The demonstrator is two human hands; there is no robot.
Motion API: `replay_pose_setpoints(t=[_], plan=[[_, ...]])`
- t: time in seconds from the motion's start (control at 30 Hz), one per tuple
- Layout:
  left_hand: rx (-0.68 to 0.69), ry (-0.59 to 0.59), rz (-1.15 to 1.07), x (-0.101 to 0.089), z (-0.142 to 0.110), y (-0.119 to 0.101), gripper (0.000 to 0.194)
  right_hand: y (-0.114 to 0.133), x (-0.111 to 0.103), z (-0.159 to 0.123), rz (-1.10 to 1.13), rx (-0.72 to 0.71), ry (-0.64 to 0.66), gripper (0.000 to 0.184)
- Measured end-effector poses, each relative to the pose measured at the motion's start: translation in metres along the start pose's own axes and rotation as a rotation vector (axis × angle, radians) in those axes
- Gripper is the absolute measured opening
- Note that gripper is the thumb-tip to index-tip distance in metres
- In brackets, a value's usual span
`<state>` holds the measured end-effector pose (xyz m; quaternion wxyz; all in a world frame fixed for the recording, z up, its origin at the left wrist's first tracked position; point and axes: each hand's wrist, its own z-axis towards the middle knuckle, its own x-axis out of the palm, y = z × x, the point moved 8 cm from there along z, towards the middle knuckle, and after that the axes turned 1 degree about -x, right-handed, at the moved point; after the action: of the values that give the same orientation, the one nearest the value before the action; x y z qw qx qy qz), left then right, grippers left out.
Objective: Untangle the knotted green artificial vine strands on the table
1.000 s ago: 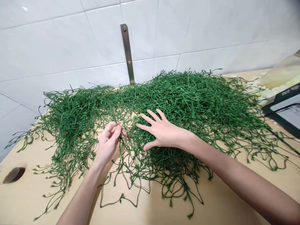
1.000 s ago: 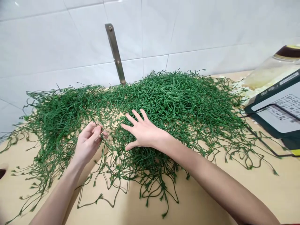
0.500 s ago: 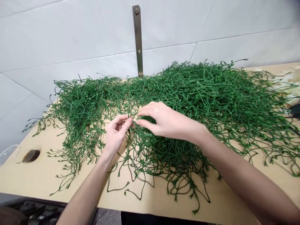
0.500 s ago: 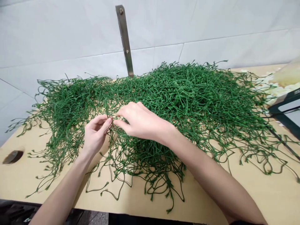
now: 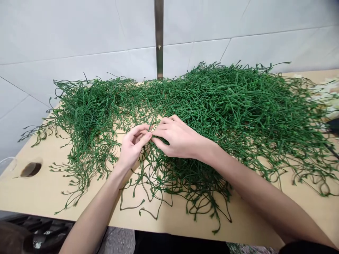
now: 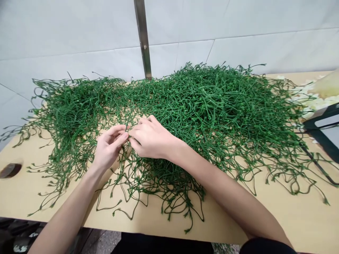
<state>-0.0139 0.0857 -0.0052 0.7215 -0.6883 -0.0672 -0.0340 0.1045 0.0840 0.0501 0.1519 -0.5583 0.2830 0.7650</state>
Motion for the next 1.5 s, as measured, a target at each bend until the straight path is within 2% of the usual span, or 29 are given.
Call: replay_pose_setpoints(t=[0.17,0.33,0.47,0.53,0.7,0.83,1.0,1.13,1.3,1.5], plan=[[-0.107,0.077,-0.106,0.011,-0.001,0.01,0.032,-0.001,0.004,0.002,-0.05,0.025,0.055,0.032],[-0.135,0.11,-0.138,0.018,-0.002,0.015,0.031,-0.01,0.003,0.001,0.013,0.035,0.088,0.032],[-0.15,0.145,-0.112,0.017,-0.004,0.017,0.032,-0.009,0.01,-0.002,0.168,-0.061,0.24,0.037],[-0.149,0.154,-0.085,0.015,-0.004,0.018,0.032,-0.006,0.011,-0.003,0.151,-0.105,0.266,0.037],[-0.159,0.14,0.004,0.009,-0.005,0.021,0.028,0.003,0.008,-0.006,-0.07,-0.184,0.199,0.04],[-0.159,0.159,0.049,0.012,-0.008,0.019,0.025,0.008,0.003,-0.009,-0.099,-0.229,0.174,0.04],[-0.144,0.179,0.088,0.018,-0.011,0.012,0.029,0.006,-0.001,-0.01,-0.124,-0.217,0.171,0.037],[-0.147,0.158,0.1,0.022,-0.012,0.009,0.027,0.006,-0.003,-0.009,-0.15,-0.194,0.08,0.038],[-0.079,0.176,0.142,0.027,-0.013,0.005,0.024,0.007,0.002,-0.009,-0.159,-0.184,-0.027,0.04],[-0.114,0.189,0.104,0.024,-0.011,0.012,0.025,-0.002,0.01,-0.008,-0.128,-0.087,-0.097,0.037]])
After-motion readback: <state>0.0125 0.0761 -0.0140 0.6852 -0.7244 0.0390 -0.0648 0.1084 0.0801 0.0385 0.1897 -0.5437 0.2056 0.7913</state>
